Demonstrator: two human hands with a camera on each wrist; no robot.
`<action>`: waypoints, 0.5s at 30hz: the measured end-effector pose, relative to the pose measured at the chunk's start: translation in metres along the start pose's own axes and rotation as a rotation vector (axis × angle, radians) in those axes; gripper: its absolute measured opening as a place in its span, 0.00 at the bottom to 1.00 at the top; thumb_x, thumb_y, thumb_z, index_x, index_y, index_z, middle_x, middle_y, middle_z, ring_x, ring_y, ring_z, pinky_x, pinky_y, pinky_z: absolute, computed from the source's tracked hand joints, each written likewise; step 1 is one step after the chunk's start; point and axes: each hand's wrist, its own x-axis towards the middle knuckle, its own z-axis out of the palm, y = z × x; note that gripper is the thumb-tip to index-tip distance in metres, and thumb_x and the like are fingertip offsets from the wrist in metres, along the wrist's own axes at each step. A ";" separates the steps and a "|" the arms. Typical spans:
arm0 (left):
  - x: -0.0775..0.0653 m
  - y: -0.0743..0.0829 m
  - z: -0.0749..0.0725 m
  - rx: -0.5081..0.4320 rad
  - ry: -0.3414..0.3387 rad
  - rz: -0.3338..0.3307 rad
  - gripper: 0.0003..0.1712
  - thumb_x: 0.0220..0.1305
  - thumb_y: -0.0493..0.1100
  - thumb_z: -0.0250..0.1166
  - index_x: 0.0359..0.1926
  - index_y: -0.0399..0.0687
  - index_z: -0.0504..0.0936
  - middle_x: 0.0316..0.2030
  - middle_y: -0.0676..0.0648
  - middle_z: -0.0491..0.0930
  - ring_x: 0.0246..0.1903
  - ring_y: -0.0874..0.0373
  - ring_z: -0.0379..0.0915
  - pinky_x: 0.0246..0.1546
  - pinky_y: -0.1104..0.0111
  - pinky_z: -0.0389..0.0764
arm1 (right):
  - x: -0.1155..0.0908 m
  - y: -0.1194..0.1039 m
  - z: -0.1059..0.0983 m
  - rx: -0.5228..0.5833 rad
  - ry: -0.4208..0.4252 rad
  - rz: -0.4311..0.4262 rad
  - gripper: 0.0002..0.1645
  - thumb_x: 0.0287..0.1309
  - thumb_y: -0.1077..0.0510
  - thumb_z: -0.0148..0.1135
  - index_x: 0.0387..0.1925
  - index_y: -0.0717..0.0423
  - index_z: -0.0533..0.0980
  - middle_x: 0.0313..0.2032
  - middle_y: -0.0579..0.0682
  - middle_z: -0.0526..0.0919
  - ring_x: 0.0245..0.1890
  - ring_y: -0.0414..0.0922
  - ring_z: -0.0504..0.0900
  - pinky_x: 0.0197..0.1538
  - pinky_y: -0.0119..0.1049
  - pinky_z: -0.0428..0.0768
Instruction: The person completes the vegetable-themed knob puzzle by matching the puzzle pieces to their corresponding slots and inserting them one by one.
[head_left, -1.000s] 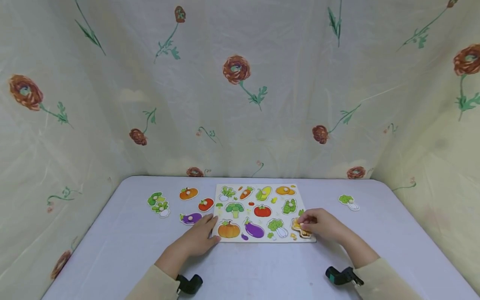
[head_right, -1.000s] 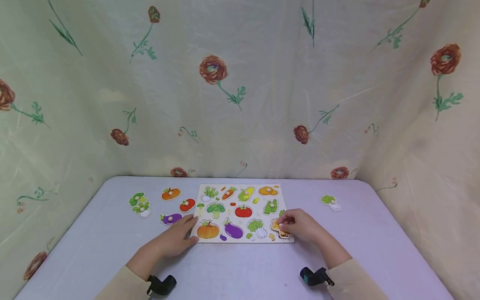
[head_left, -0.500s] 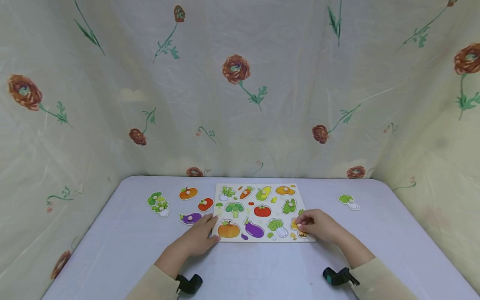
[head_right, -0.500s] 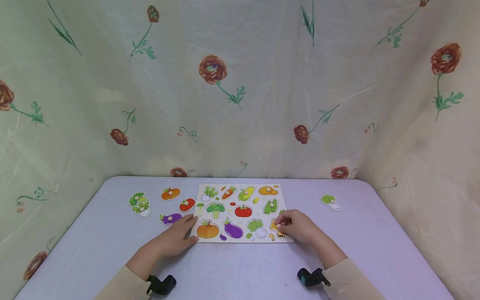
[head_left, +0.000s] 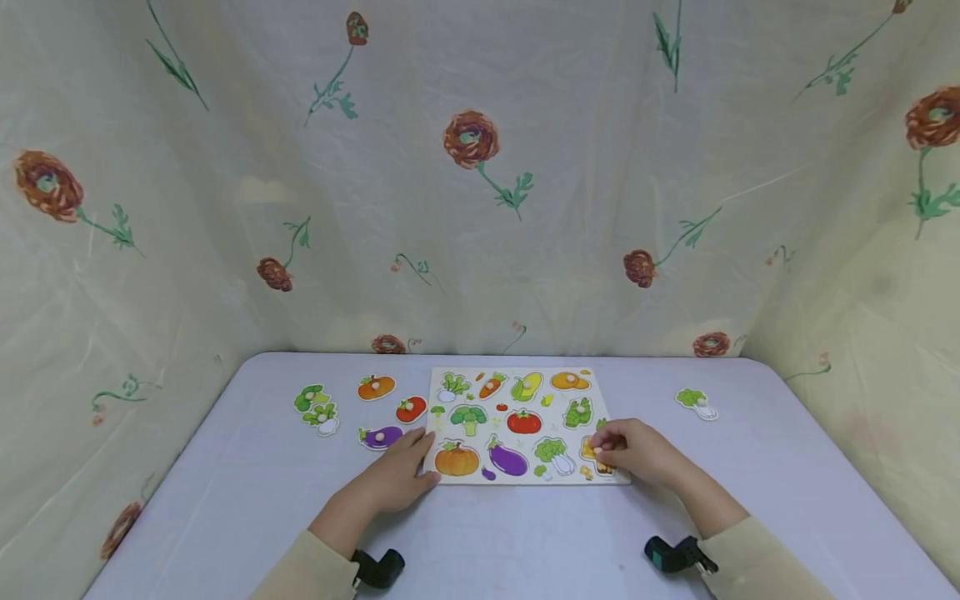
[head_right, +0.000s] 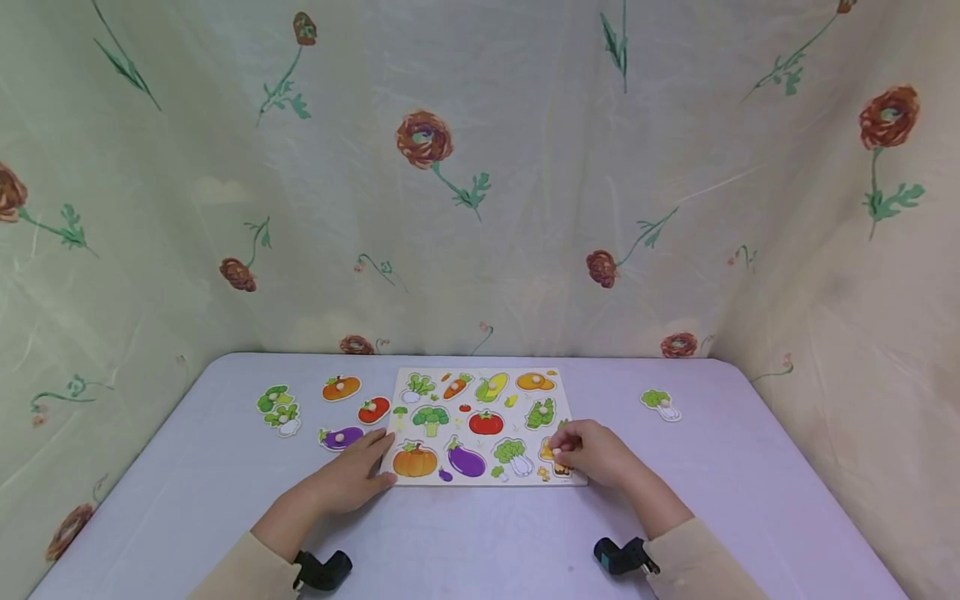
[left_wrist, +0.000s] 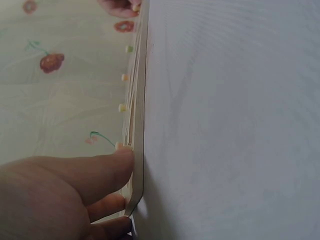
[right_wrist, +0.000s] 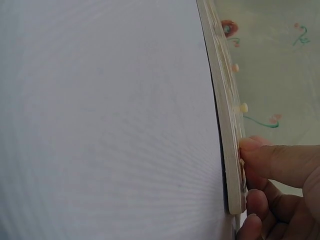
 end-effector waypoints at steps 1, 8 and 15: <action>0.000 0.000 0.000 0.001 0.001 0.001 0.40 0.68 0.50 0.65 0.75 0.42 0.63 0.75 0.38 0.56 0.74 0.40 0.51 0.69 0.43 0.61 | 0.000 0.000 0.000 0.000 0.003 0.001 0.03 0.61 0.64 0.68 0.37 0.56 0.82 0.32 0.47 0.78 0.35 0.44 0.73 0.38 0.34 0.74; -0.001 -0.001 -0.001 0.003 -0.002 0.000 0.39 0.69 0.50 0.65 0.75 0.42 0.62 0.75 0.38 0.55 0.74 0.41 0.51 0.69 0.43 0.61 | -0.003 0.001 -0.005 0.014 0.004 -0.025 0.04 0.61 0.62 0.69 0.38 0.54 0.82 0.32 0.47 0.78 0.34 0.45 0.73 0.37 0.35 0.73; 0.000 -0.001 0.000 0.007 -0.004 -0.007 0.40 0.69 0.50 0.64 0.75 0.43 0.62 0.76 0.39 0.55 0.74 0.41 0.51 0.69 0.44 0.61 | -0.010 -0.001 -0.021 -0.028 0.026 -0.032 0.07 0.62 0.62 0.67 0.42 0.56 0.83 0.34 0.48 0.78 0.36 0.47 0.73 0.38 0.39 0.74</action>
